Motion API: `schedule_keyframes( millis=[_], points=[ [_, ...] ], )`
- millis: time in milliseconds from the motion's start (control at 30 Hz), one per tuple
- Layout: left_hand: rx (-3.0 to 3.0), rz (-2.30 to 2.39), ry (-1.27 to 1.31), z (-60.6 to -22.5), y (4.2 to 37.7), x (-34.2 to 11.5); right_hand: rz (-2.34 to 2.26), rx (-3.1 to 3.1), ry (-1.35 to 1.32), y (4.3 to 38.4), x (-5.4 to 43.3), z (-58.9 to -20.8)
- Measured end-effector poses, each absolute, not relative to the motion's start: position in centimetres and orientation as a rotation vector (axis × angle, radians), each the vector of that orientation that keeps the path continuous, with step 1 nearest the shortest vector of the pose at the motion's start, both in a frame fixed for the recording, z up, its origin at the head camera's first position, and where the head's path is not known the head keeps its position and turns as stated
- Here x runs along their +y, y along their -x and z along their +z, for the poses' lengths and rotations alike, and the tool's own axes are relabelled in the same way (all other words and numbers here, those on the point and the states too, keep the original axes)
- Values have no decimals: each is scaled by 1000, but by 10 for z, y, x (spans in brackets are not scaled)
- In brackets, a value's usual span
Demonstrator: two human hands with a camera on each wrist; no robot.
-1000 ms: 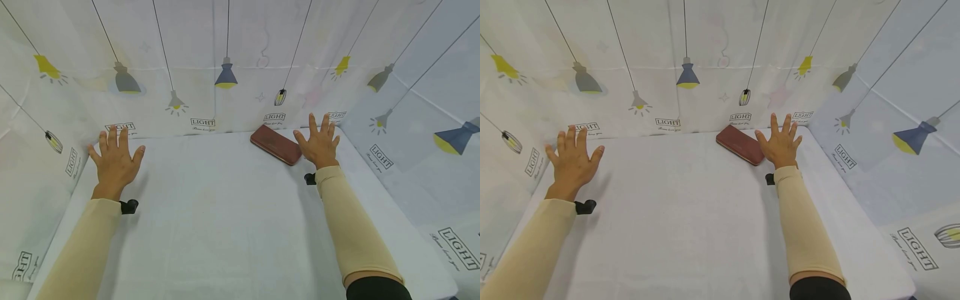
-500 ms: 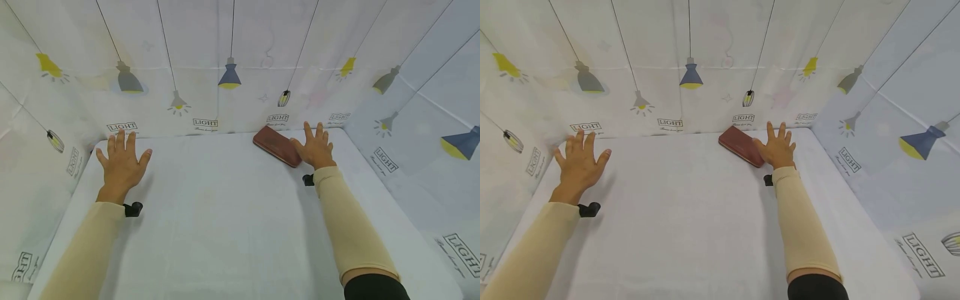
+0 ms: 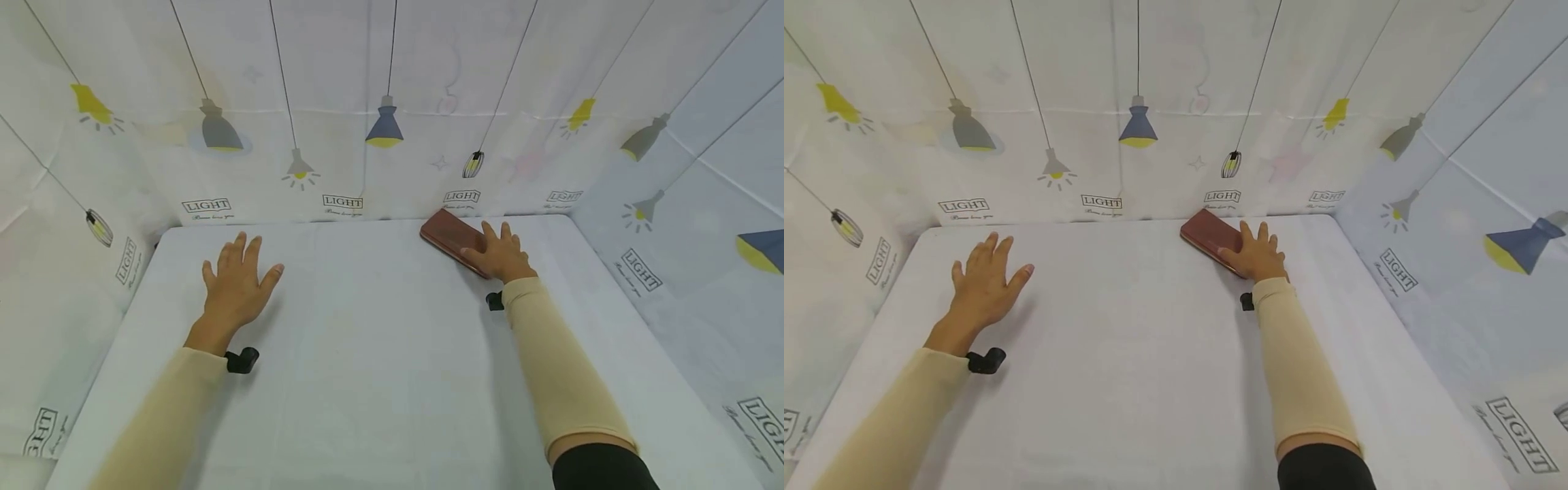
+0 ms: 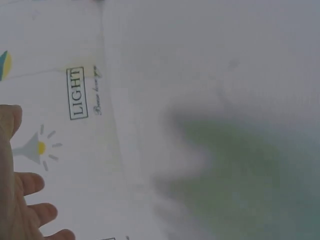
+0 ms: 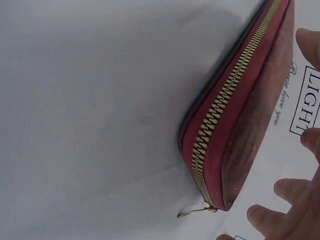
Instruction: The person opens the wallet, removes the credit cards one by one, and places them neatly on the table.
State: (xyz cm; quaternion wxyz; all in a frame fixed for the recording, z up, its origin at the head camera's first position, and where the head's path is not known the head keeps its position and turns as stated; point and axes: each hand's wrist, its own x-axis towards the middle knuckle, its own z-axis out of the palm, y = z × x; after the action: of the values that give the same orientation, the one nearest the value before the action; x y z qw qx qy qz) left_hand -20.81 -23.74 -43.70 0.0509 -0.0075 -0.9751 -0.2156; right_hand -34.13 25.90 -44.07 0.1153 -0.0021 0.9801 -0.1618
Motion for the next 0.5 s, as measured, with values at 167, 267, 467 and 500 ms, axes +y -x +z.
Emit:
schedule_keyframes(
  millis=[167,267,467,500],
  points=[
    [-3018,-691,97,-444,196,-216,-483,2849,2,342,254,-448],
    [-3045,-718,136,-447,187,-204,-493,2836,-9,344,252,-453],
    [-3066,-762,190,-452,174,-188,-500,2839,-21,349,248,-457],
    [-3065,-772,196,-454,173,-187,-495,2843,-16,349,247,-457]
  ],
)
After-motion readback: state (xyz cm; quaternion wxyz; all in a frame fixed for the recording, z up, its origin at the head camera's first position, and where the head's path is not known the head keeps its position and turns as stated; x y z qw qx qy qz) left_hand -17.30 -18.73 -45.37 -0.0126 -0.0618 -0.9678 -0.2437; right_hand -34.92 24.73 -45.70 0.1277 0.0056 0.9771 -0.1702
